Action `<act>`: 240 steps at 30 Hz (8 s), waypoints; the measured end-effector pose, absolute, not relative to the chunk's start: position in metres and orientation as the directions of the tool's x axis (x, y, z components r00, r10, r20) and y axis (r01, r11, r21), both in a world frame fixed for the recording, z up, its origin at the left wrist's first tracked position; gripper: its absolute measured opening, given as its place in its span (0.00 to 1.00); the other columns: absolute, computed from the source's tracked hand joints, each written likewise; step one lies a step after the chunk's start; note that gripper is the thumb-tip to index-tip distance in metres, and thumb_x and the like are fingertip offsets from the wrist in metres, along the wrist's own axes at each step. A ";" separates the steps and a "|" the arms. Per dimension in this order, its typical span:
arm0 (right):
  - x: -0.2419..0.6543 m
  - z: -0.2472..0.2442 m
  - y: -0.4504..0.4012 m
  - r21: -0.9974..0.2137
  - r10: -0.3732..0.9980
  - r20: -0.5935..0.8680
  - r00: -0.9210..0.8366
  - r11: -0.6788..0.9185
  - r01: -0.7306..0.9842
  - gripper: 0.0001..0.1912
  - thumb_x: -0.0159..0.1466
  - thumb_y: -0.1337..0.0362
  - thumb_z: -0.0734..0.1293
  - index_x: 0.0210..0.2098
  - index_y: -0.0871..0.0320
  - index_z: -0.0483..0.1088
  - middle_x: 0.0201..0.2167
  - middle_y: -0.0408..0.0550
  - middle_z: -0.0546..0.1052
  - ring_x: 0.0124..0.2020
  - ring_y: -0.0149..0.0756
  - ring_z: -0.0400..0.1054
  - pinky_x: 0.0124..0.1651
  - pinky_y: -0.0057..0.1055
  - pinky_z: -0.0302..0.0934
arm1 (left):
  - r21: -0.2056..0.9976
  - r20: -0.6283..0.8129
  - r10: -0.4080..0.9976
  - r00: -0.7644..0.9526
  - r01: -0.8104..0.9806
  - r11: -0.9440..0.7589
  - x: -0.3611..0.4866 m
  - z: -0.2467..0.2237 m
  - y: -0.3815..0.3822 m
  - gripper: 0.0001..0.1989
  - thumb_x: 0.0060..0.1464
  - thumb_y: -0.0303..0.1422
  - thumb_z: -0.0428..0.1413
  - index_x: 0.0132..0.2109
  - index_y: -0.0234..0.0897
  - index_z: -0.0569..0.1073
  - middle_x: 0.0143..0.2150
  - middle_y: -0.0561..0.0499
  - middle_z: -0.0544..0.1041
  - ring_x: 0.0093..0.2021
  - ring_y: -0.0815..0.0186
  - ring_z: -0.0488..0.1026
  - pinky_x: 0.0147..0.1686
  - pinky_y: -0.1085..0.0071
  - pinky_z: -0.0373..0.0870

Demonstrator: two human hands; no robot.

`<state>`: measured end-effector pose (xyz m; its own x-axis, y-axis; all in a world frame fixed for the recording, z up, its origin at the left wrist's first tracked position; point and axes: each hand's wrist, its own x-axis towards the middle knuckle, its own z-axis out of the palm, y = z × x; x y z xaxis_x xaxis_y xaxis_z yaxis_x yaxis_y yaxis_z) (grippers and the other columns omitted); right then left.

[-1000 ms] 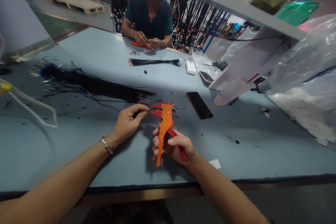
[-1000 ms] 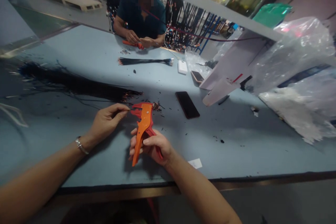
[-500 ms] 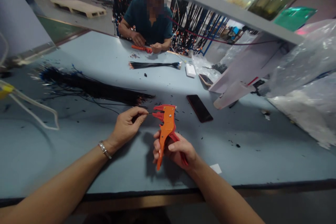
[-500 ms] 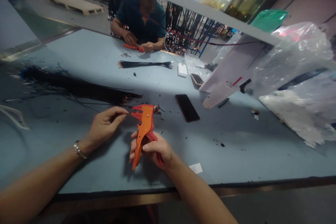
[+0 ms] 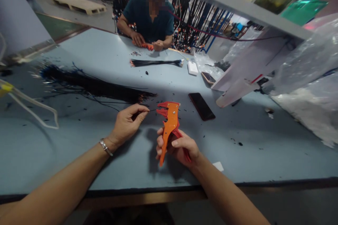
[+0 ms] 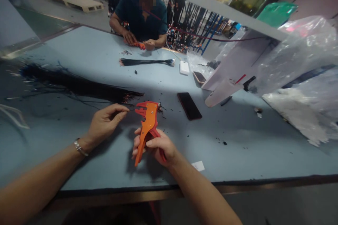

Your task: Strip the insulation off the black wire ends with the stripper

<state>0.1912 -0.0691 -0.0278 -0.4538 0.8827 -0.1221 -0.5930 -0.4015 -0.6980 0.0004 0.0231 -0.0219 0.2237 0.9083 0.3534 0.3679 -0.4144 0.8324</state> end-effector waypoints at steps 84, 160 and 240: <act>0.188 -0.029 -0.070 -0.770 0.862 -0.125 -0.491 -0.397 -0.500 0.18 0.54 0.61 0.73 0.40 0.64 0.68 0.28 0.46 0.73 0.26 0.35 0.72 0.23 0.28 0.68 | 0.850 0.396 0.887 0.239 0.270 -0.452 0.003 -0.020 0.015 0.09 0.54 0.35 0.57 0.35 0.34 0.77 0.29 0.52 0.78 0.28 0.69 0.71 0.29 0.76 0.68; 0.187 -0.034 -0.074 -0.868 0.900 -0.104 -0.424 -0.290 -0.402 0.18 0.55 0.57 0.75 0.36 0.63 0.68 0.23 0.44 0.73 0.20 0.30 0.69 0.21 0.26 0.68 | 0.764 0.498 0.825 0.267 0.316 -0.563 0.003 -0.014 0.007 0.06 0.54 0.30 0.54 0.35 0.33 0.76 0.27 0.53 0.78 0.25 0.72 0.71 0.26 0.79 0.66; 0.200 -0.013 -0.065 -0.240 0.921 0.151 -0.359 0.386 0.891 0.27 0.55 0.54 0.73 0.50 0.60 0.70 0.43 0.56 0.76 0.42 0.48 0.68 0.44 0.40 0.58 | 0.795 0.399 0.912 0.097 0.459 -0.397 -0.002 -0.008 0.018 0.10 0.54 0.37 0.53 0.32 0.35 0.74 0.22 0.56 0.70 0.22 0.72 0.62 0.23 0.77 0.59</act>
